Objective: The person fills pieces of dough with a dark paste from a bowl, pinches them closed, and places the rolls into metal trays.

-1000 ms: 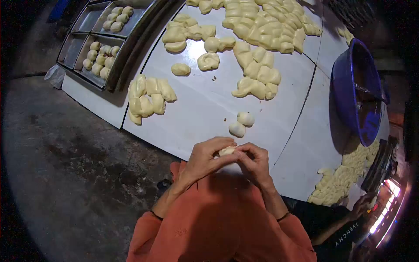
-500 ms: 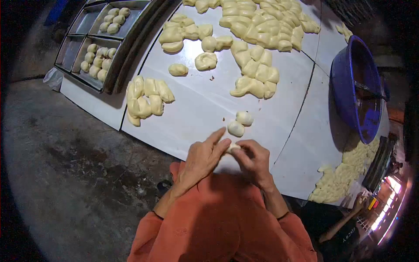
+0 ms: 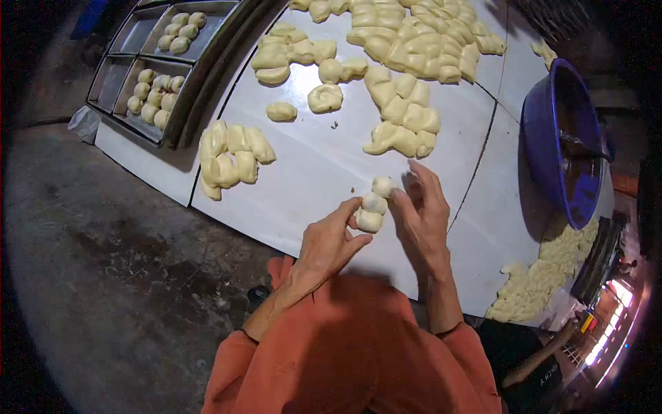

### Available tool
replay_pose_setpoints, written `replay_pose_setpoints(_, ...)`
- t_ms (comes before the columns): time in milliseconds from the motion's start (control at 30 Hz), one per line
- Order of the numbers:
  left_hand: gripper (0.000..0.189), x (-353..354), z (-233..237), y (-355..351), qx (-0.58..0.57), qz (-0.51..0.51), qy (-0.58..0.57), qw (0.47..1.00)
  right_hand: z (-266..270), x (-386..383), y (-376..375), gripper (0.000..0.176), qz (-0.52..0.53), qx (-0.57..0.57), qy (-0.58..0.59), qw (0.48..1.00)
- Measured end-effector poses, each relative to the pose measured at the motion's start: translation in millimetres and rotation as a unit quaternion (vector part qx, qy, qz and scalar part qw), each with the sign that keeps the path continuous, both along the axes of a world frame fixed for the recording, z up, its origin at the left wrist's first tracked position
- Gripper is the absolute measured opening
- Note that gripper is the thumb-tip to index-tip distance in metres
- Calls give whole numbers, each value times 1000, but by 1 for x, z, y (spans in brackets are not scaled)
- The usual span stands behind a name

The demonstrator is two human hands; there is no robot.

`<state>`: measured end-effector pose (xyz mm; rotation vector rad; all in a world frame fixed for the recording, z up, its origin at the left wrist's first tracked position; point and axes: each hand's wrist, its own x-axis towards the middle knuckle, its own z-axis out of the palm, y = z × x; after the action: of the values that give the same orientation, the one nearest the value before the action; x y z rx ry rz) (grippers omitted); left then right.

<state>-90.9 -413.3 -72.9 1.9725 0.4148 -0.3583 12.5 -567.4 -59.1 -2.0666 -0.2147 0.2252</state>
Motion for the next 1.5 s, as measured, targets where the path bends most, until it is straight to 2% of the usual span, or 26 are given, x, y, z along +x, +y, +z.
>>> replay_pose_setpoints(133,57,3,-5,-1,0,12,-55,998,-9,18,-1,26,127,3,118,985)
replay_pose_setpoints(233,51,2,-14,-1,25,20,-129,991,-20,15,1,26,205,-52,-14,977)
replay_pose_setpoints(267,49,1,-13,1,-9,24,-100,995,-20,17,0,20,200,-20,-2,979)
replay_pose_setpoints(367,49,2,-4,7,6,0,-87,996,-9,13,-3,23,121,-8,22,992)
replay_pose_setpoints(400,56,1,-4,8,-1,0,-87,996,-6,11,-6,32,99,3,81,992)
replay_pose_setpoints(500,62,-2,-4,4,-26,62,-71,995,-4,5,-9,36,76,7,97,992)
replay_pose_setpoints(533,66,-2,-7,4,-15,44,-93,995,-6,4,-11,40,99,-7,98,990)
replay_pose_setpoints(633,63,0,-14,2,24,10,-111,993,-3,-1,-5,38,142,-55,60,987)
replay_pose_setpoints(700,60,3,-23,-2,15,8,-130,991,-7,-5,-1,32,116,-15,87,989)
replay_pose_setpoints(767,60,9,-15,-2,-65,40,-69,995,-16,-8,2,29,89,24,135,987)
replay_pose_setpoints(800,61,9,-13,0,-71,37,-60,995,-29,-13,0,24,53,76,172,981)
replay_pose_setpoints(900,63,1,-18,4,-85,36,-52,994,-41,-21,0,24,34,162,202,965)
replay_pose_setpoints(933,63,4,2,10,-112,37,-21,993,-38,-22,6,25,32,195,229,953)
replay_pose_setpoints(967,62,-1,-5,11,-122,61,-58,989,-32,-23,10,26,28,224,257,940)
replay_pose_setpoints(1000,59,1,3,18,-143,79,-46,986,-25,-21,15,27,22,253,285,924)
replay_pose_setpoints(1133,55,13,33,57,-162,91,-71,980,10,-10,57,32,-14,276,342,898)
replay_pose_setpoints(1233,60,26,40,106,-66,43,-122,989,39,11,98,34,47,252,297,920)
replay_pose_setpoints(1267,59,32,42,125,-53,45,-155,985,50,19,117,35,43,233,300,924)
replay_pose_setpoints(1367,58,55,53,183,-38,83,-188,978,50,58,175,37,131,156,182,962)
replay_pose_setpoints(1433,57,70,70,230,10,85,-197,977,45,85,222,39,185,185,95,961)
replay_pose_setpoints(1500,57,87,86,272,59,103,-200,973,53,106,268,38,189,194,85,959)
